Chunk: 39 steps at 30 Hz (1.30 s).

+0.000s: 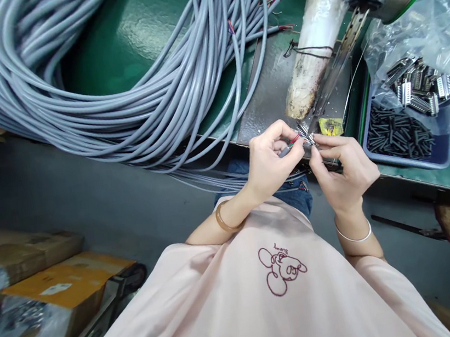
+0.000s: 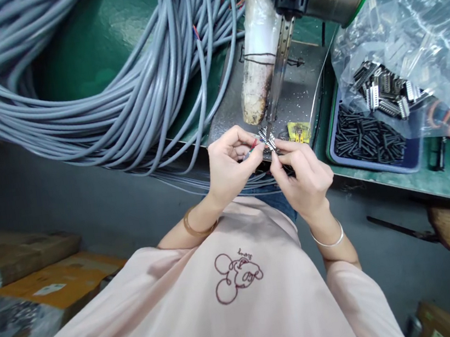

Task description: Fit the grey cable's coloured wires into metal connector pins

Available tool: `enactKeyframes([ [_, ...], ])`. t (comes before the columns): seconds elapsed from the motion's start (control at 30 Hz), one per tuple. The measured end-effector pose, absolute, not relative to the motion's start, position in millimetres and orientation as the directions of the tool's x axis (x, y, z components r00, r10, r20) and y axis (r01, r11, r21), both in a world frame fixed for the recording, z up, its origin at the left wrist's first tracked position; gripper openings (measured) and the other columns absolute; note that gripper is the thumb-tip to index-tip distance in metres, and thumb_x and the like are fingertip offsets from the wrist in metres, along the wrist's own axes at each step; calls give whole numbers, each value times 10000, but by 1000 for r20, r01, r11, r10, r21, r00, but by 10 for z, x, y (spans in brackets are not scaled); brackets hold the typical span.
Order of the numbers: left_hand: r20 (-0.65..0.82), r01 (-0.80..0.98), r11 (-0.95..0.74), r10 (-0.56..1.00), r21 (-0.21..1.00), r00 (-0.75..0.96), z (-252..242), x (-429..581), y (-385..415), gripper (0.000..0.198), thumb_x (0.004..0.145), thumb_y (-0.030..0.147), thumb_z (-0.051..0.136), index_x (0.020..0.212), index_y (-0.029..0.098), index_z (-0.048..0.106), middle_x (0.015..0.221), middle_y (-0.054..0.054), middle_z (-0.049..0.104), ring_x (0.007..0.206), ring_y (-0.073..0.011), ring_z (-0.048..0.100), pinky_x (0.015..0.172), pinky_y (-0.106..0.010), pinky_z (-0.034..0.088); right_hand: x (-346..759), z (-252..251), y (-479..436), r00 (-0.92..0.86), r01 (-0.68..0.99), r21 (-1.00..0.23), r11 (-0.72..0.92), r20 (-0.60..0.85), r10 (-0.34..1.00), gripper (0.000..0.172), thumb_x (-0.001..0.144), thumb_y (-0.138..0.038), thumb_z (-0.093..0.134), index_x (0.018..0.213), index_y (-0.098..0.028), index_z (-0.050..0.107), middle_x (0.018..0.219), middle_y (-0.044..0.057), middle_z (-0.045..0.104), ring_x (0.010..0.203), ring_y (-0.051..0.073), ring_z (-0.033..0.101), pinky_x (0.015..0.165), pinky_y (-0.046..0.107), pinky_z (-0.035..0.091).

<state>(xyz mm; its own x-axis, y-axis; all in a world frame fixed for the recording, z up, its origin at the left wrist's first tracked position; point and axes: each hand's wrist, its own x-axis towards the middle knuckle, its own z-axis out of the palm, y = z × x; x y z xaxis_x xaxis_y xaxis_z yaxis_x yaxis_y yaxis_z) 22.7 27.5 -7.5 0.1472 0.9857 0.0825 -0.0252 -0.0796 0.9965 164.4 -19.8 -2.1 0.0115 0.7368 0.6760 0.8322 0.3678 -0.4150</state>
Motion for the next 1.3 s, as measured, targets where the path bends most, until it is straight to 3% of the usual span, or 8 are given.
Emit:
enactKeyframes([
  [0.23, 76, -55, -68, 987, 996, 141, -76, 228, 266, 163, 825, 147, 698, 740, 170, 562, 701, 32, 597, 490, -16, 466, 453, -167, 330, 1649, -31, -195, 70, 806, -487, 337, 643, 762, 153, 865, -138, 722, 834, -246, 618, 956, -12, 784, 885, 160, 761, 776, 296, 611],
  [0.53, -261, -298, 545, 724, 784, 639, -10, 48, 307, 391, 734, 412, 862, 794, 163, 566, 617, 38, 634, 358, -35, 494, 339, -162, 362, 1836, -167, -350, -158, 758, -377, 532, 684, 712, 166, 856, -189, 740, 902, -244, 590, 1112, 27, 793, 885, 168, 786, 652, 250, 605],
  [0.7, -158, -337, 443, 768, 831, 621, 21, -36, 202, 276, 801, 313, 817, 935, 165, 625, 723, 29, 653, 503, -56, 616, 495, -163, 519, 1794, -108, -353, 88, 703, -592, 394, 622, 778, 129, 898, -219, 694, 887, -234, 567, 841, -23, 722, 686, 110, 701, 599, 227, 536],
  [0.87, 73, -224, 107, 739, 969, 670, 25, -108, 141, 73, 907, 225, 681, 885, 163, 712, 853, -50, 738, 706, -114, 689, 669, -235, 579, 1802, 79, -302, 181, 352, -928, 122, 195, 964, 231, 936, -359, 672, 834, -220, 518, 624, -92, 510, 425, 44, 435, 397, 183, 360],
  [0.97, 234, -91, -229, 744, 969, 626, -24, -74, 120, 153, 942, 159, 588, 871, 173, 723, 910, -63, 759, 849, -148, 694, 840, -297, 566, 1798, 163, -293, 140, 366, -927, 83, 143, 980, 251, 922, -373, 692, 821, -221, 519, 602, -100, 486, 410, 42, 422, 387, 187, 338],
  [1.03, 236, -46, -258, 776, 965, 585, -78, -33, 110, 154, 940, 151, 574, 872, 169, 710, 904, -60, 753, 833, -138, 683, 827, -286, 551, 1784, 196, -310, 152, 530, -843, 97, 206, 967, 218, 911, -351, 707, 824, -218, 557, 636, -84, 542, 460, 51, 503, 433, 193, 389],
  [1.13, 19, -161, 90, 818, 983, 574, -153, -3, 119, 91, 901, 249, 667, 888, 161, 643, 807, -27, 723, 592, -82, 627, 570, -210, 506, 1774, 229, -347, 214, 702, -702, 117, 365, 906, 112, 918, -319, 696, 881, -225, 647, 718, -53, 658, 537, 79, 620, 493, 212, 461],
  [1.3, -233, -344, 631, 651, 695, 722, -184, -80, 190, 377, 781, 395, 825, 911, 175, 547, 786, -38, 756, 398, -58, 569, 361, -173, 384, 1789, 302, -376, 452, 698, -639, 324, 744, 493, 132, 899, -320, 700, 1026, -304, 734, 909, -11, 726, 396, 78, 535, 344, 290, 348],
])
